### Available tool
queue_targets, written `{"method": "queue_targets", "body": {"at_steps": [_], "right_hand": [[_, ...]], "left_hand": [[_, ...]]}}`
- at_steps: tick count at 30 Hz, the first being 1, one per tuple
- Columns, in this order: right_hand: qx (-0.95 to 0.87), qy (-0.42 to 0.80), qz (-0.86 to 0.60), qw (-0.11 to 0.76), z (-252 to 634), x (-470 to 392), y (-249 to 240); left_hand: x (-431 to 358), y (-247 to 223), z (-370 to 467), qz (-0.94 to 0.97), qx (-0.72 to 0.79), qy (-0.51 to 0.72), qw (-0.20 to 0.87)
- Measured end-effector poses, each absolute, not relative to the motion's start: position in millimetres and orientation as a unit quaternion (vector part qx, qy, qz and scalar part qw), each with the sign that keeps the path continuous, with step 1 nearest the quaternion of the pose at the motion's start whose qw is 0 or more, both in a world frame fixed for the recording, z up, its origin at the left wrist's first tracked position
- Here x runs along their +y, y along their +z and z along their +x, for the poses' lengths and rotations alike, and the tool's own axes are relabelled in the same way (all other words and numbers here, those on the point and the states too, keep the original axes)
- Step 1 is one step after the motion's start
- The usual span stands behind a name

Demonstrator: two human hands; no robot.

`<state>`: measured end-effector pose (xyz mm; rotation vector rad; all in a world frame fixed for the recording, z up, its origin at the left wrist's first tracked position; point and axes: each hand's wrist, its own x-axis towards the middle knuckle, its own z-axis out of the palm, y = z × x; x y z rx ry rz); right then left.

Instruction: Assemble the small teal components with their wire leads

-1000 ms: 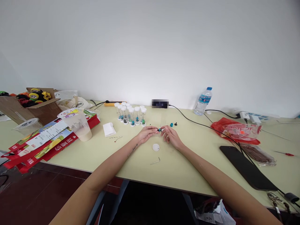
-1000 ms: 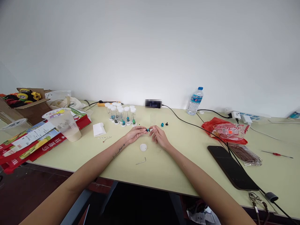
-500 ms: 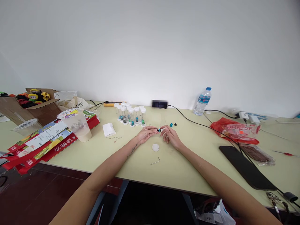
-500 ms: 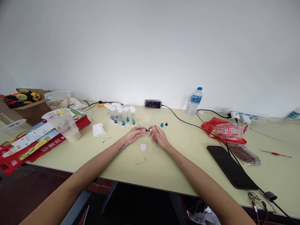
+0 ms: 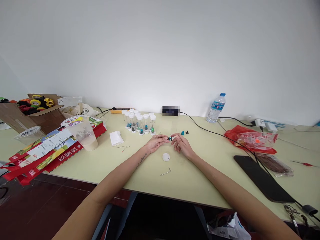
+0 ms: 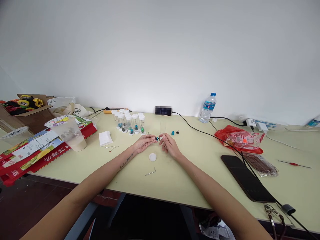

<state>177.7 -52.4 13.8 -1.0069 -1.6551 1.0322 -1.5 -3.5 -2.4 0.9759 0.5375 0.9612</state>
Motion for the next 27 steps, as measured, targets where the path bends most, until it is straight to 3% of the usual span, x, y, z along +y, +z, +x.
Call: {"method": "queue_targets", "body": {"at_steps": [27], "right_hand": [[-0.665, 0.427, -0.406, 0.459, 177.5, -51.9, 11.9]], "left_hand": [[-2.8, -3.5, -2.0, 0.444, 0.233, 0.437, 0.747]]}}
